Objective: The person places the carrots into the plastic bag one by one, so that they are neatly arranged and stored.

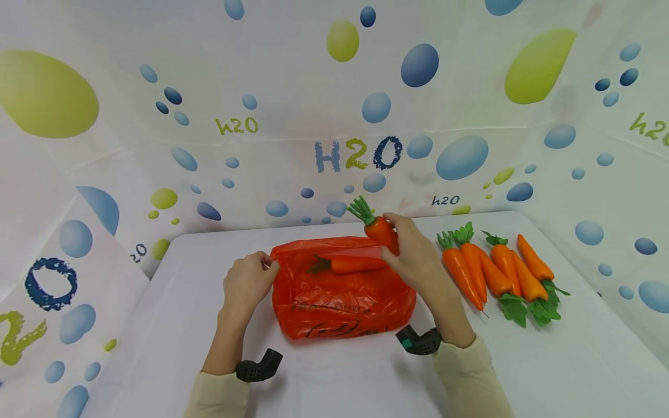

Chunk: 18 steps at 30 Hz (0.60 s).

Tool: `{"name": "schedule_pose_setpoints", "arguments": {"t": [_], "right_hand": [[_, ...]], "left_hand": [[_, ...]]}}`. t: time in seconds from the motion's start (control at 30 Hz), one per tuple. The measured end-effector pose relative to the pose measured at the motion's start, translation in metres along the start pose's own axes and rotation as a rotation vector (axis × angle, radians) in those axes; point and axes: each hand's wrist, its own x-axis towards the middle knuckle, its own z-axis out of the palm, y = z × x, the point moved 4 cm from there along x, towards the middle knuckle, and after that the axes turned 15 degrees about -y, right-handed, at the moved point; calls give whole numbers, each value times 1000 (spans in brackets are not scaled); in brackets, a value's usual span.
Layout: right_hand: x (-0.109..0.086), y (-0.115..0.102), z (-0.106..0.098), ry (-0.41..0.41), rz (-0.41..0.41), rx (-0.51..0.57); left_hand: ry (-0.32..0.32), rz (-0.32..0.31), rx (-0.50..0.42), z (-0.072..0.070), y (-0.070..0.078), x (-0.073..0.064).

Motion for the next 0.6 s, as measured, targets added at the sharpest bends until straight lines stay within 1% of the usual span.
{"name": "schedule_pose_setpoints", "arguments": {"t": [0.13,0.33,0.5,0.6], "right_hand": [[2,-1,4,-24,-2,10],[5,-2,10,-28,-42,1],[6,-4,14,-57,-33,-5],[6,-8,16,-59,-46,-15]], "left_hand": [[1,3,0,0,0,0],[4,5,-2,0,0,-1],[5,4,-1,0,-1,0],[6,7,2,0,-1,0]]}}
